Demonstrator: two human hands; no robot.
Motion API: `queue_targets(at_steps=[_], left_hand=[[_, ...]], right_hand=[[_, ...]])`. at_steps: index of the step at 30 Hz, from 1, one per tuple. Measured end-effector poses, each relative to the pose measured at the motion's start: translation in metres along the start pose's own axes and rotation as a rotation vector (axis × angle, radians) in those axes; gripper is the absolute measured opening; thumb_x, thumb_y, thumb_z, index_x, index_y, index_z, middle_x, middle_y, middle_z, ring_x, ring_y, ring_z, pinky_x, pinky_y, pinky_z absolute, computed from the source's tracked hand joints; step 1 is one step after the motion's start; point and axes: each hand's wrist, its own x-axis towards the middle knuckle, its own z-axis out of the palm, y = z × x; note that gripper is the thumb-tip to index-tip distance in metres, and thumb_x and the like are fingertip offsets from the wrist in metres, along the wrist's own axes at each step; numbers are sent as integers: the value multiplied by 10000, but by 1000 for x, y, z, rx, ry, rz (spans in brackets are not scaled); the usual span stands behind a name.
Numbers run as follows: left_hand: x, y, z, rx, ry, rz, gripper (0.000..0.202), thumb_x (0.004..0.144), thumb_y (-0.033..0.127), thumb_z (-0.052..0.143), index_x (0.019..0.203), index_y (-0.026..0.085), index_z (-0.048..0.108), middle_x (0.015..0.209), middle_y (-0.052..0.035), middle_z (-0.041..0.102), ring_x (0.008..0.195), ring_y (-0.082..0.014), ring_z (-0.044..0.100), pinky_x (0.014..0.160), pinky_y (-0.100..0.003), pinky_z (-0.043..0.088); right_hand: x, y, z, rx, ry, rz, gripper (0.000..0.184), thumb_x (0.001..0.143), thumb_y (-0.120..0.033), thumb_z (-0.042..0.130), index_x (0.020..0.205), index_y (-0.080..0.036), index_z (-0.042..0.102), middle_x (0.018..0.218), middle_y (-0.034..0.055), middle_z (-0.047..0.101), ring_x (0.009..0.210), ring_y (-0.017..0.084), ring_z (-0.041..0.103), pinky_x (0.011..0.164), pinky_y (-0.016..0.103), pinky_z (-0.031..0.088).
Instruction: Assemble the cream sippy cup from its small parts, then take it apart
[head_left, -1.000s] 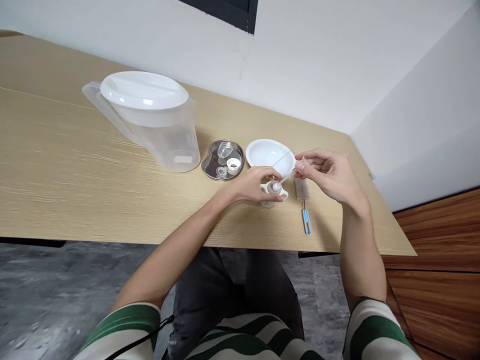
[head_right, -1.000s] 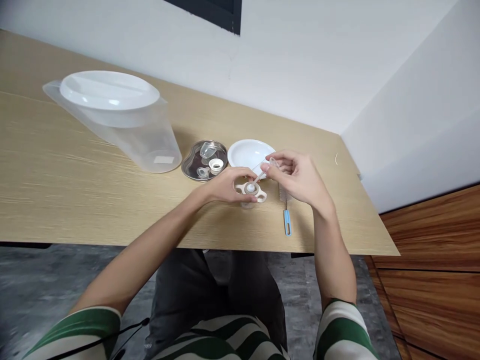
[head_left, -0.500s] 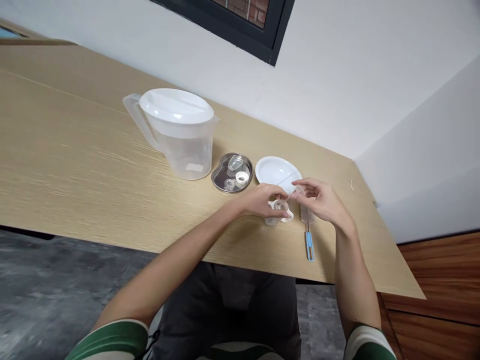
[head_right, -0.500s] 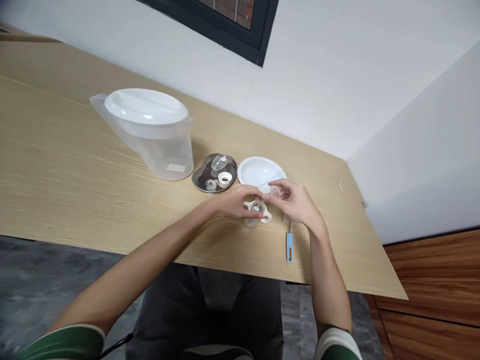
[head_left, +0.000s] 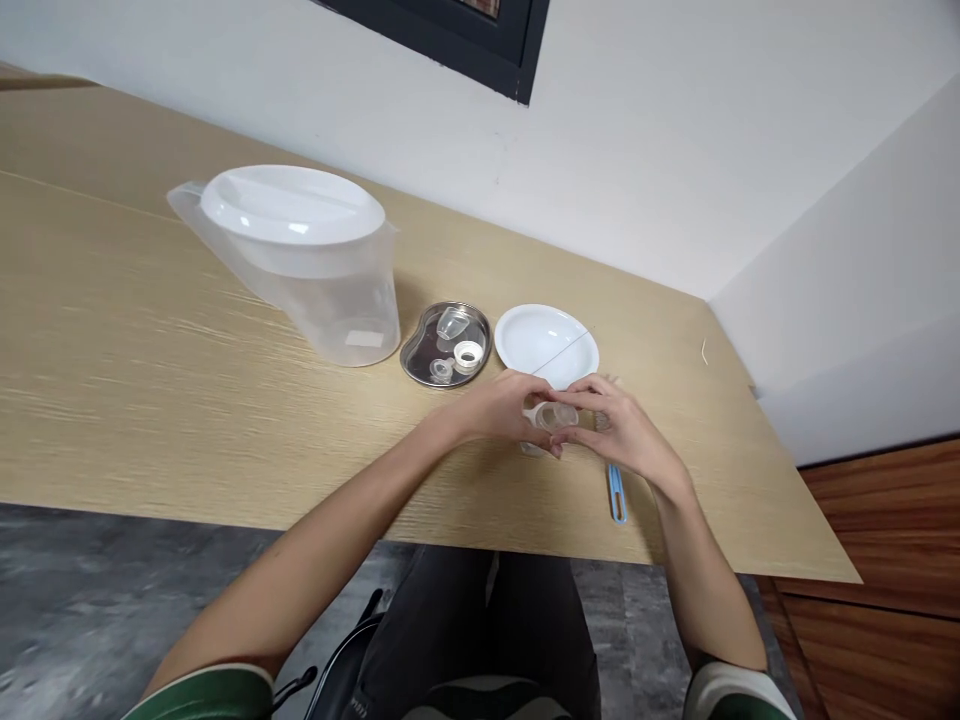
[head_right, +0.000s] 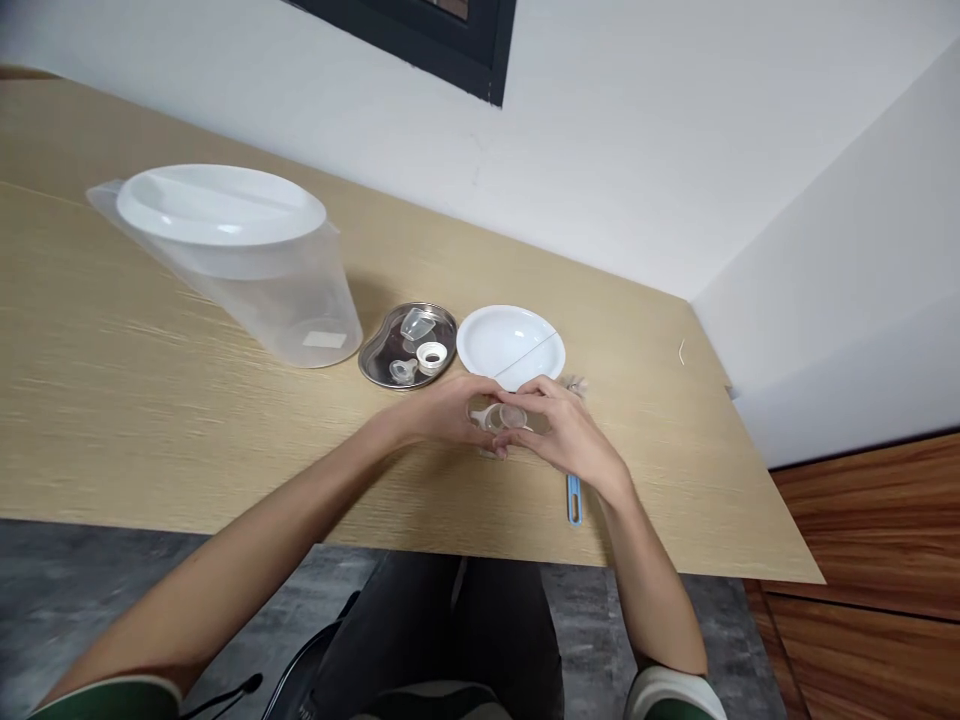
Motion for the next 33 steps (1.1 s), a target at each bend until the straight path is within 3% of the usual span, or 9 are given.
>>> queue_targets(at_steps=[4,6,10,14,21,24,27,30,33], left_hand=[[-1,-4,1,-58,26,-43,863,573,414,952,1307,176,565,1027,-62,732,927,-249,666,784,-315,470],[-2,-6,2,-70,26,-46,912,601,385,935,1373,180,493,1056,-77,730,978,-262,671,832,-334,481],[-3,-5,2,-67,28,-7,813,655,374,900,1343,217,495,1065,-49,726,971,-252,680,830,-314,482],[-4,0,-2,-71,27,-29,801,692,453,887,1326,246,443,1040,-28,724,959,-256,684,801,-303,482],[-5,6,-1,129,55,-32,802,741,471,865,1351,247,394,1025,-43,720,886,-292,704,730,-299,459],[-5,6,2,180,37,55,657,783,444,841,1290,253,469,1072,-30,716,903,-278,703,712,-285,436],[-6,6,4,219,25,138,447,820,386,817,1159,241,566,994,-7,723,817,-236,695,662,-271,400],[-6,7,2,202,24,188,400,834,309,803,1159,227,585,952,-7,723,788,-213,684,650,-263,387],[-6,8,0,175,8,179,366,850,308,801,1140,221,595,981,-11,723,825,-208,683,683,-256,401]], right_hand=[[-3,5,11,27,60,-40,442,893,-248,724,1312,-373,661,1083,37,626,1009,215,613,906,395,510],[-1,10,17,52,92,-44,432,899,-241,712,1306,-376,663,1085,36,626,997,211,616,887,390,512],[10,22,24,117,99,-25,344,833,-238,767,1163,-328,730,1041,25,642,971,207,617,870,379,501],[27,33,24,213,-1,40,268,778,-299,808,1036,-283,739,1027,20,635,978,201,604,888,372,484],[34,45,25,440,-115,127,414,714,-348,843,1078,-254,669,1092,28,627,976,195,585,906,375,465],[27,44,28,534,-96,153,402,692,-306,844,1011,-241,609,1008,6,613,930,187,575,864,360,465],[19,42,33,525,-19,126,344,675,-282,838,840,-230,540,929,-6,552,893,179,528,813,338,446],[16,41,39,516,33,133,344,663,-260,836,859,-235,554,948,-1,525,893,175,498,801,329,425],[17,44,47,642,64,133,337,687,-289,821,902,-241,564,950,3,515,884,173,509,772,319,430]])
